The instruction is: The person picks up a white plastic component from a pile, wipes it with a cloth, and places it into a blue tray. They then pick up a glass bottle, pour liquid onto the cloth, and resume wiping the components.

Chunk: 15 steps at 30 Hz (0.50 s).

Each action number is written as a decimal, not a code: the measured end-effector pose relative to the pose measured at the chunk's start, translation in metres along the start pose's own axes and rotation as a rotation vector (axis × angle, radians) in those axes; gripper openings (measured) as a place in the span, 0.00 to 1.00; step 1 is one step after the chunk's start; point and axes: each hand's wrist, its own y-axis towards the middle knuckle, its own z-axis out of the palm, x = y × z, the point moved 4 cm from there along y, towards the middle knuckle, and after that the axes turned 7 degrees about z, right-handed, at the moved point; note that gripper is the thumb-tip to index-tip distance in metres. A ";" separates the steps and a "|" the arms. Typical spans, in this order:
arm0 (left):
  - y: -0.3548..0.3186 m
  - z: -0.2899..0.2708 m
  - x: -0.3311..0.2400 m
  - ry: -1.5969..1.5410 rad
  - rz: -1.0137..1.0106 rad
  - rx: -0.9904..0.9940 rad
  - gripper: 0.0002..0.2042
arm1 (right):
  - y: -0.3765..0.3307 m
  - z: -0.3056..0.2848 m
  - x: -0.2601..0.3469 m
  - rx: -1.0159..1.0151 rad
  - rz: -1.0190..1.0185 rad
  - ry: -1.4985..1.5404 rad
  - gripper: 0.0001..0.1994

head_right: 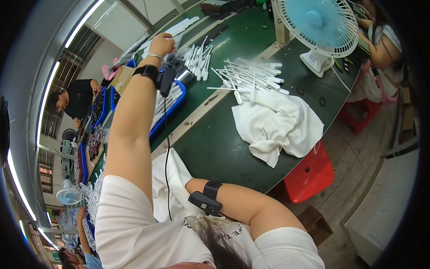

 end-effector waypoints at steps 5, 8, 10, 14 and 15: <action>-0.103 -0.078 -0.058 -0.313 0.020 0.435 0.15 | 0.011 0.009 0.012 0.060 -0.151 -0.100 0.08; -0.210 -0.148 -0.094 -0.317 0.086 0.552 0.16 | -0.004 0.028 0.038 0.222 -0.247 -0.119 0.06; -0.289 -0.182 -0.117 -0.376 0.093 0.549 0.14 | 0.004 0.033 0.035 0.284 -0.187 -0.098 0.05; -0.440 -0.256 -0.132 -0.207 0.186 0.621 0.12 | 0.004 0.050 0.032 0.535 -0.136 -0.255 0.09; -0.468 -0.267 -0.126 -0.207 0.144 0.584 0.12 | -0.001 0.048 0.033 0.570 -0.177 -0.241 0.09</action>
